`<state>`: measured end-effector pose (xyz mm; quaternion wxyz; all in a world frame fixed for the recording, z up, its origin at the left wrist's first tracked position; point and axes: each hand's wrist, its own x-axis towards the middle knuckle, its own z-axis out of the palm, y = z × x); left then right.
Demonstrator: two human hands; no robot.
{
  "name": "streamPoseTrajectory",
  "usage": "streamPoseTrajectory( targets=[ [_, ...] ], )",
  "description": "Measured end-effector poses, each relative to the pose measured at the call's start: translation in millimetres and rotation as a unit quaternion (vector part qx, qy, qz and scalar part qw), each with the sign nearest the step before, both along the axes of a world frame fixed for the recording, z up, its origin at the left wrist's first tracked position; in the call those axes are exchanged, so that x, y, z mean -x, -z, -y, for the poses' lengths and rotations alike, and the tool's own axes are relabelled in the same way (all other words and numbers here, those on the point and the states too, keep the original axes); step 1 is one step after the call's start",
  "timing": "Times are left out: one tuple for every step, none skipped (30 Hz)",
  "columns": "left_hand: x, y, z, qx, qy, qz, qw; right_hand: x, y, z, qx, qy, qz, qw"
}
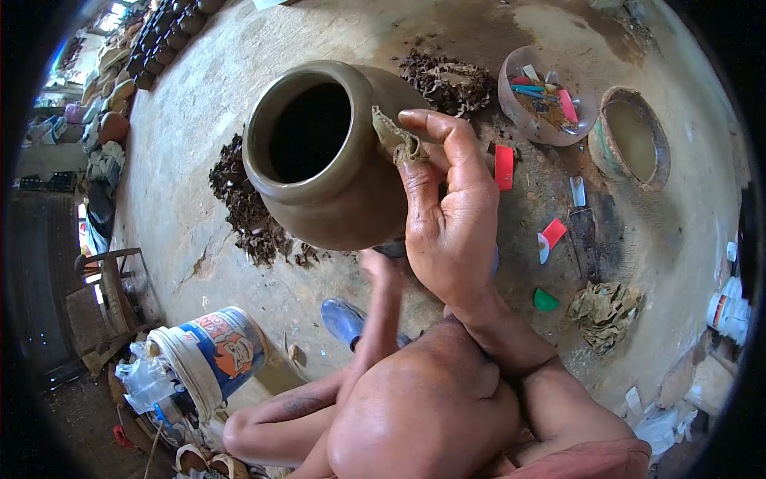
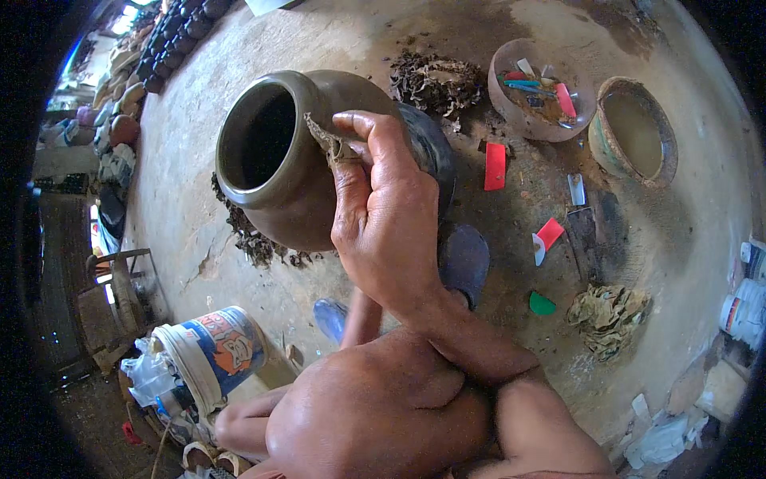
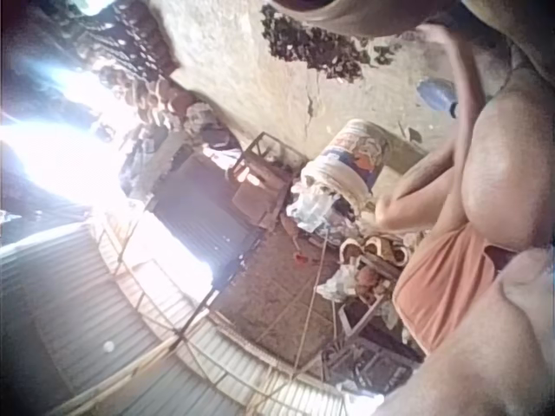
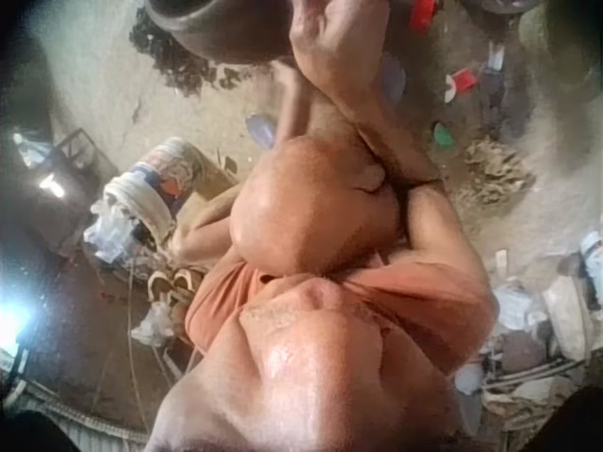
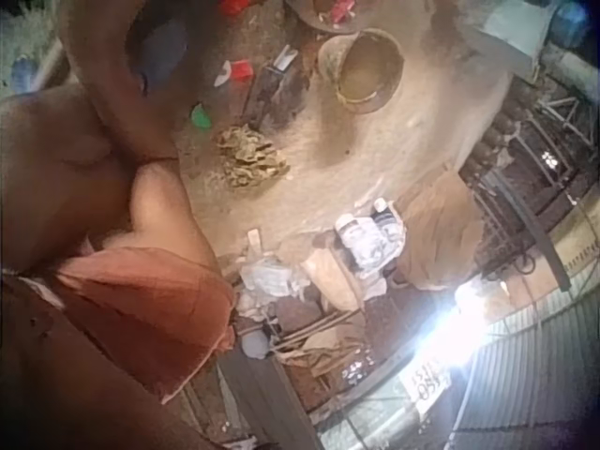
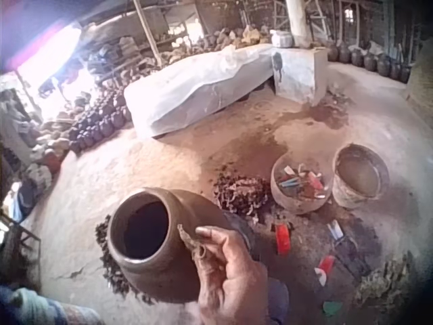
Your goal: The person smooths the rim and inner wall of a large clay jar by hand and with a piece of cloth.
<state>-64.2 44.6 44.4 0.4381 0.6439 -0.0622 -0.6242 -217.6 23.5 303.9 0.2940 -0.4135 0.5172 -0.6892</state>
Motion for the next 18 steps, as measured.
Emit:
streamPoseTrajectory(
  targets=[
    [14, 4, -17, -0.021, 0.010, 0.001, 1.000, -2, 2, 2, 0.019, 0.020, -0.023, 0.999],
    [33, 4, -35, -0.049, 0.032, -0.026, 0.998, -1, 4, 1, 0.026, 0.031, -0.038, 0.998],
    [38, 1, -44, -0.066, 0.057, -0.056, 0.995, -1, 6, 2, 0.031, 0.040, -0.052, 0.997],
    [44, -7, -43, -0.064, 0.080, -0.086, 0.991, 5, 3, -2, -0.009, 0.016, -0.024, 1.000],
    [35, -10, -34, -0.042, 0.088, -0.097, 0.990, 9, 1, -3, -0.020, 0.011, -0.021, 1.000],
    [20, -12, -21, -0.004, 0.085, -0.106, 0.991, 12, -1, -4, -0.034, 0.004, -0.017, 0.999],
    [7, -11, -6, 0.031, 0.074, -0.120, 0.989, 14, -3, -4, -0.046, -0.001, -0.017, 0.999],
    [-14, -11, 10, 0.061, 0.062, -0.137, 0.987, 14, 0, -4, -0.038, 0.009, -0.055, 0.998],
    [-31, -13, 23, 0.071, 0.039, -0.125, 0.989, 11, 0, -4, -0.029, 0.015, -0.088, 0.996],
    [-39, -14, 28, 0.071, 0.016, -0.093, 0.993, 7, -5, -6, -0.046, 0.008, -0.084, 0.995],
    [-27, -7, 22, 0.042, -0.003, -0.042, 0.998, 4, -4, -5, -0.042, 0.006, -0.085, 0.996],
    [-9, 1, 1, -0.003, -0.010, 0.011, 1.000, 1, -4, -4, -0.032, 0.013, -0.091, 0.995],
    [7, 5, -14, -0.023, 0.001, 0.014, 1.000, 4, -8, -4, -0.020, 0.026, -0.107, 0.994],
    [21, 3, -38, -0.051, 0.020, -0.002, 0.999, 1, -10, -9, -0.040, 0.019, -0.102, 0.994],
    [25, 3, -45, -0.064, 0.039, -0.038, 0.996, 0, -9, -6, -0.040, 0.014, -0.104, 0.994],
    [34, -6, -47, -0.069, 0.068, -0.079, 0.992, 5, -4, -6, -0.041, 0.023, -0.112, 0.993],
    [36, -9, -41, -0.057, 0.079, -0.101, 0.990, 10, -3, -6, -0.037, 0.031, -0.119, 0.992],
    [22, -10, -27, -0.016, 0.076, -0.112, 0.991, 14, -5, -7, -0.064, 0.038, -0.141, 0.987]
  ],
)
